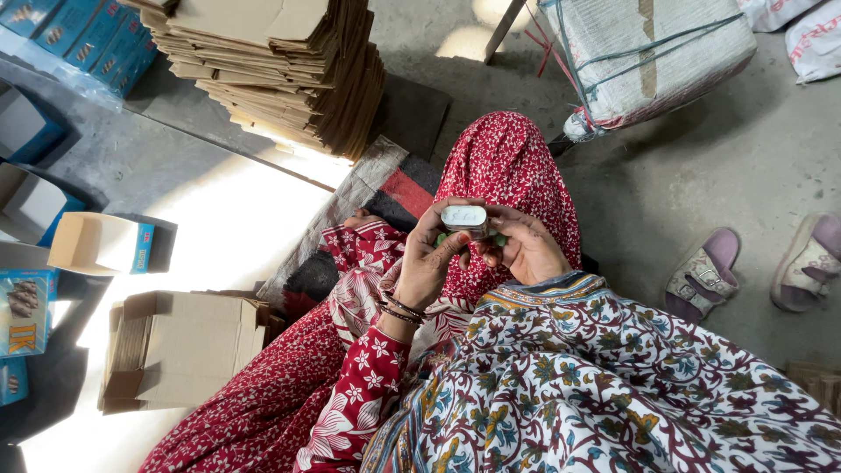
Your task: The person sits on the floor and assembles small cardboard boxes by folding flaps and inserting a small rectangular item into each. The person handles multiple boxes and items one at a time, placing the finished units aside.
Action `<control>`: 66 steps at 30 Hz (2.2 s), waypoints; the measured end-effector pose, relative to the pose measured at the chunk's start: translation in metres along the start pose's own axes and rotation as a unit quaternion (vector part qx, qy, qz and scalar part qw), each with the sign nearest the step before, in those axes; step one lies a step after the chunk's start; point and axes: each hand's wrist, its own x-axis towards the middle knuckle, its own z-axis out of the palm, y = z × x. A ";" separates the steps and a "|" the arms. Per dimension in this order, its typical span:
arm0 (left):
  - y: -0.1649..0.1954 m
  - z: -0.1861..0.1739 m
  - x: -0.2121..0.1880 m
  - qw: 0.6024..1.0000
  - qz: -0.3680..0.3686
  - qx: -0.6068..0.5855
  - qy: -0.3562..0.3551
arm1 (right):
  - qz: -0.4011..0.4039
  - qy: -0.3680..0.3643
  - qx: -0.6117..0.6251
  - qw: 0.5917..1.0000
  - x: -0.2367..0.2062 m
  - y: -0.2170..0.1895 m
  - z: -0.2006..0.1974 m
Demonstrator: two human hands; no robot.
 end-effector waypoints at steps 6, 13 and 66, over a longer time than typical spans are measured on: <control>0.000 -0.006 0.000 1.000 -0.002 0.002 0.014 | 0.040 -0.075 0.006 0.996 0.000 -0.009 0.017; 0.002 -0.015 0.000 0.999 -0.030 0.032 0.015 | 0.060 -0.067 0.006 0.996 0.005 -0.005 0.020; -0.011 0.021 0.010 0.890 0.050 -0.416 0.178 | -0.404 -0.133 -0.832 0.355 -0.026 -0.079 0.086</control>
